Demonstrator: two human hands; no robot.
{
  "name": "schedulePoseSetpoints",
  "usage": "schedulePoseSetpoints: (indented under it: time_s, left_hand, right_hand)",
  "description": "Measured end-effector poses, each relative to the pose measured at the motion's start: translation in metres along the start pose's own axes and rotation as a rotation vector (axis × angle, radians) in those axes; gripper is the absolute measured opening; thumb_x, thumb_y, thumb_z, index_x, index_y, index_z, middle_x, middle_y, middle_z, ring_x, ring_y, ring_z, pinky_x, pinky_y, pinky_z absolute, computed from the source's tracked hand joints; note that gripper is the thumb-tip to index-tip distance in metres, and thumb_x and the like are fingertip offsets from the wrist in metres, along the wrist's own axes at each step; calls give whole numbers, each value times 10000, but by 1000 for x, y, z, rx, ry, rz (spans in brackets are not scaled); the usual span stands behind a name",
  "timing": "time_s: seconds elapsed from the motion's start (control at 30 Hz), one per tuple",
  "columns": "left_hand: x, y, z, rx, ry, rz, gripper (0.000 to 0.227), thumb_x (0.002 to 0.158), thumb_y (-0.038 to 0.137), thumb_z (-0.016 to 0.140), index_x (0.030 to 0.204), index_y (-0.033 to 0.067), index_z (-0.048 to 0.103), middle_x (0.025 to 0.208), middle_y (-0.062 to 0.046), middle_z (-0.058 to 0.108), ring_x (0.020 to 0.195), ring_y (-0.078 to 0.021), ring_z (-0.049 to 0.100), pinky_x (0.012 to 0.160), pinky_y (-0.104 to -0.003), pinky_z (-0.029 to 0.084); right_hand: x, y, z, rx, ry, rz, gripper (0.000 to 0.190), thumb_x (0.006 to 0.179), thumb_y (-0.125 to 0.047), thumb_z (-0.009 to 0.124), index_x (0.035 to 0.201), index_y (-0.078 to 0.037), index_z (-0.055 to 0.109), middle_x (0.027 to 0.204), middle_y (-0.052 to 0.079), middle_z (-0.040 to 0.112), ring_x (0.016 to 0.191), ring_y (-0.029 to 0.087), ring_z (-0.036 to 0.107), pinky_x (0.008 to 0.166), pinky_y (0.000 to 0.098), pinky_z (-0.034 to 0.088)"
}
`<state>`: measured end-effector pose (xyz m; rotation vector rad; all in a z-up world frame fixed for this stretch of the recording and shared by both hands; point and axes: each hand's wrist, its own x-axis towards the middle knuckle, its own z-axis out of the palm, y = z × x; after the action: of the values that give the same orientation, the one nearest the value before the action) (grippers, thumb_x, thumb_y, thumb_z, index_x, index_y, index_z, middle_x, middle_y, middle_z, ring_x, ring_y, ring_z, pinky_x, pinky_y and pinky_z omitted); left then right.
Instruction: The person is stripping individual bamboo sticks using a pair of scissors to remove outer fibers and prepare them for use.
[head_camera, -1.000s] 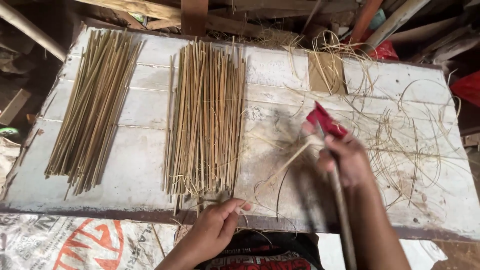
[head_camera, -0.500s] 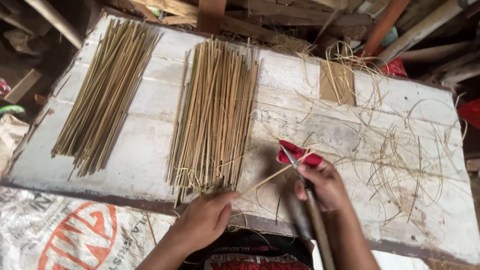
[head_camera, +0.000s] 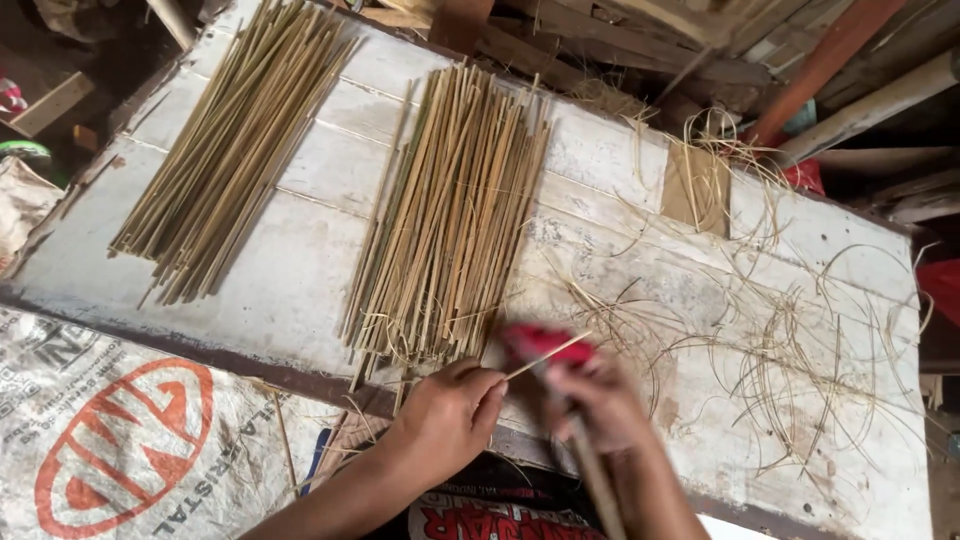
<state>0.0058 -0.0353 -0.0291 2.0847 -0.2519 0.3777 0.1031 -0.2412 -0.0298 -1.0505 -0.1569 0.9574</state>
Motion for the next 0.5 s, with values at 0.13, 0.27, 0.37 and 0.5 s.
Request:
schedulePoseSetpoints:
  time_s: [0.13,0.27,0.37,0.5]
  left_hand:
    - [-8,0,-9,93,-9,-69,111,926,68,600,903,14,694,810,-95,641,521,-190,642,409,-298,561]
    - [5,17,-14,119,38,14,161,938,-4,571,1067,-7,667,976,-178,700,508,-174,686,386,-235,580]
    - [-5,0,-8,63,-10,-62,148,956,63,568,889,1,684,798,-119,641,481,-183,615,355,-279,523]
    - [-10,4,-13,-88,-36,-106,122,944,66,581,877,25,674,747,-104,614,566,-212,604,489,-343,500]
  right_hand:
    - [-2,-34,2,12,283,-242,536,846,-71,703,1350,64,579,1242,274,700,372,52,525,291,168,425]
    - [2,18,25,-17,56,-10,211,912,-39,695,1077,92,679,511,84,576,352,218,605,313,305,479]
    - [-1,-11,-1,-79,133,-101,432,907,-103,747,1309,14,642,628,87,693,383,131,623,357,247,580]
    - [-12,-30,12,-64,176,-165,209,918,-34,715,1121,9,738,1100,253,774,395,156,645,323,223,517]
